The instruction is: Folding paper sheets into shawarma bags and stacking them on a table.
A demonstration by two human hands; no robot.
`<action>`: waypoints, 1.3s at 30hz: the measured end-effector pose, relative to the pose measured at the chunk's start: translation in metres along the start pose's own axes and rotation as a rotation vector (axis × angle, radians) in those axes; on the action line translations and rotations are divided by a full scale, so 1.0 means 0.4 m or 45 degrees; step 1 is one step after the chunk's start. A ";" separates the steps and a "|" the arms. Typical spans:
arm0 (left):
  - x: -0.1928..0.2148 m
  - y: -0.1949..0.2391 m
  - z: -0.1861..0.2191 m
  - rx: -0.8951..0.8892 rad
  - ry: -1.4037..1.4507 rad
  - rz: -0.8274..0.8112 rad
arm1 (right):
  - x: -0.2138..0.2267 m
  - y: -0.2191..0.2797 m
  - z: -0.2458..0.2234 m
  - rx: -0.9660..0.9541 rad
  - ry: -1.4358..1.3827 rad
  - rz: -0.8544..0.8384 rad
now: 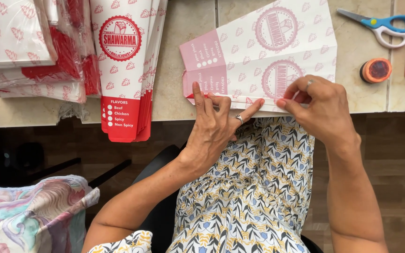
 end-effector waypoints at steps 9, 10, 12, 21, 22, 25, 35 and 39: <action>-0.009 -0.002 0.008 0.033 0.110 0.031 | 0.032 0.058 -0.009 0.139 0.250 0.224; -0.006 -0.001 0.008 0.031 0.112 0.034 | 0.032 0.065 -0.003 0.136 0.254 0.224; -0.003 -0.003 0.007 0.035 0.101 0.021 | 0.048 0.081 0.008 0.167 -0.008 0.323; -0.018 0.002 0.007 0.031 0.092 0.006 | 0.050 0.065 0.014 0.058 -0.102 0.312; -0.020 0.003 0.009 0.029 0.096 0.002 | 0.051 0.066 0.009 0.054 -0.103 0.307; -0.016 0.002 0.007 0.040 0.093 0.021 | 0.055 0.073 0.017 -0.029 0.000 0.273; -0.013 0.003 0.004 0.040 0.075 0.023 | 0.106 0.137 0.101 -0.223 -0.292 0.384; -0.023 0.001 0.005 0.060 0.129 0.039 | 0.125 0.141 0.167 -0.159 -0.060 0.469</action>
Point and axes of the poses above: each hand's wrist, its own y-axis away from the middle knuckle, its own x-axis out of the back of the hand, z = x × y, the point moved 7 cm from there along -y, towards the middle knuckle, and after that the axes turned 11 degrees about y, right-handed, at the moved point
